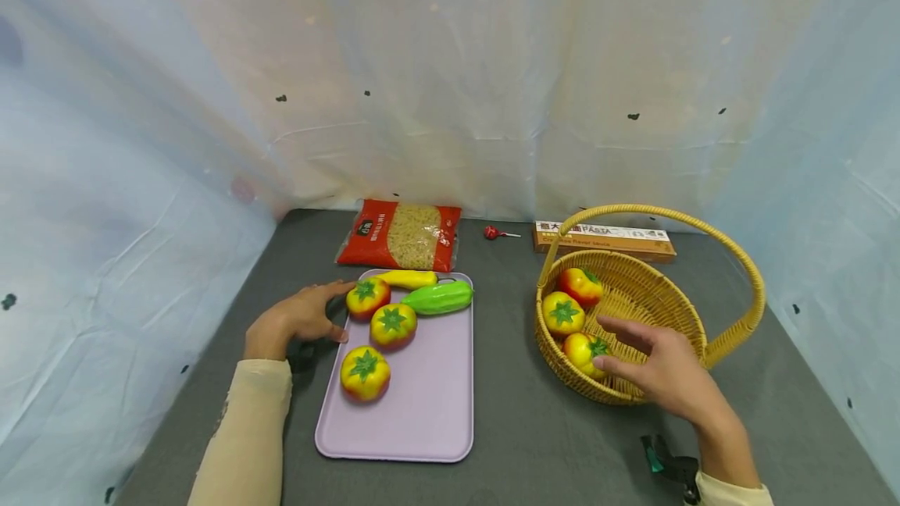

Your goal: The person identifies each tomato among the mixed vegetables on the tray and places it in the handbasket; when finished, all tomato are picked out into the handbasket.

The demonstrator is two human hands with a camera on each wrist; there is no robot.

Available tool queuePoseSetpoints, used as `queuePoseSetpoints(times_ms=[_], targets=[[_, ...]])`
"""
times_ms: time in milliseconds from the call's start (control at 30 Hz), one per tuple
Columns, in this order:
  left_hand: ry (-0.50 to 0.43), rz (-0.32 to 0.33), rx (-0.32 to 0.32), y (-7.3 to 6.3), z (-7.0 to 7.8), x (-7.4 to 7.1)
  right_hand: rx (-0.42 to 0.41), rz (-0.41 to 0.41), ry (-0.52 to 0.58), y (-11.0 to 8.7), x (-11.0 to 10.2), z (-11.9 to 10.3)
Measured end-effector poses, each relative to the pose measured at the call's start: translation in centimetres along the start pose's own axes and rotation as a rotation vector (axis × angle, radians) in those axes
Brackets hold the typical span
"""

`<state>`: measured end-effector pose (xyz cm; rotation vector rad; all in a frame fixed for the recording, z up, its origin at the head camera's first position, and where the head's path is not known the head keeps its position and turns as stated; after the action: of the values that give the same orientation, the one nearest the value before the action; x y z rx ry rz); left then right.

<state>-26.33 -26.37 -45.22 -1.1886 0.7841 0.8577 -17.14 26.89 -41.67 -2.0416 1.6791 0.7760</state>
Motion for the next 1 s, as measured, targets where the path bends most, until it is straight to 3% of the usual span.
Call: queuePoseSetpoints(times_ms=[100,200,400,833,1000], targets=[[0.000,0.002,-0.004,0.0,-0.1,-0.1,-0.032,0.033,0.018,-0.2,-0.3,-0.7],[0.000,0.008,-0.006,0.0,-0.2,-0.1,-0.103,0.034,0.111,-0.1,-0.1,-1.3],[0.000,0.006,-0.013,0.1,-0.4,-0.2,-0.259,-0.076,0.389,1.4,1.8,-3.4],[-0.003,-0.001,-0.002,0.1,-0.3,0.1,-0.368,-0.336,0.579,7.0,9.7,-10.3],[-0.010,-0.003,-0.003,0.2,-0.2,0.2,-0.407,-0.402,0.638,9.2,13.0,-11.8]])
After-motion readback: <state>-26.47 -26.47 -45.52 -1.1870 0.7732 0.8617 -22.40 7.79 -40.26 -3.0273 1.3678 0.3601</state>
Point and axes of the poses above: each hand's wrist, its own y-axis towards the middle knuckle, its own x-axis out of the palm, z = x × y, the point moved 4 cm from there along y, towards the middle knuckle, and after that the axes turned 11 degrees about y, right-handed, at the moved point
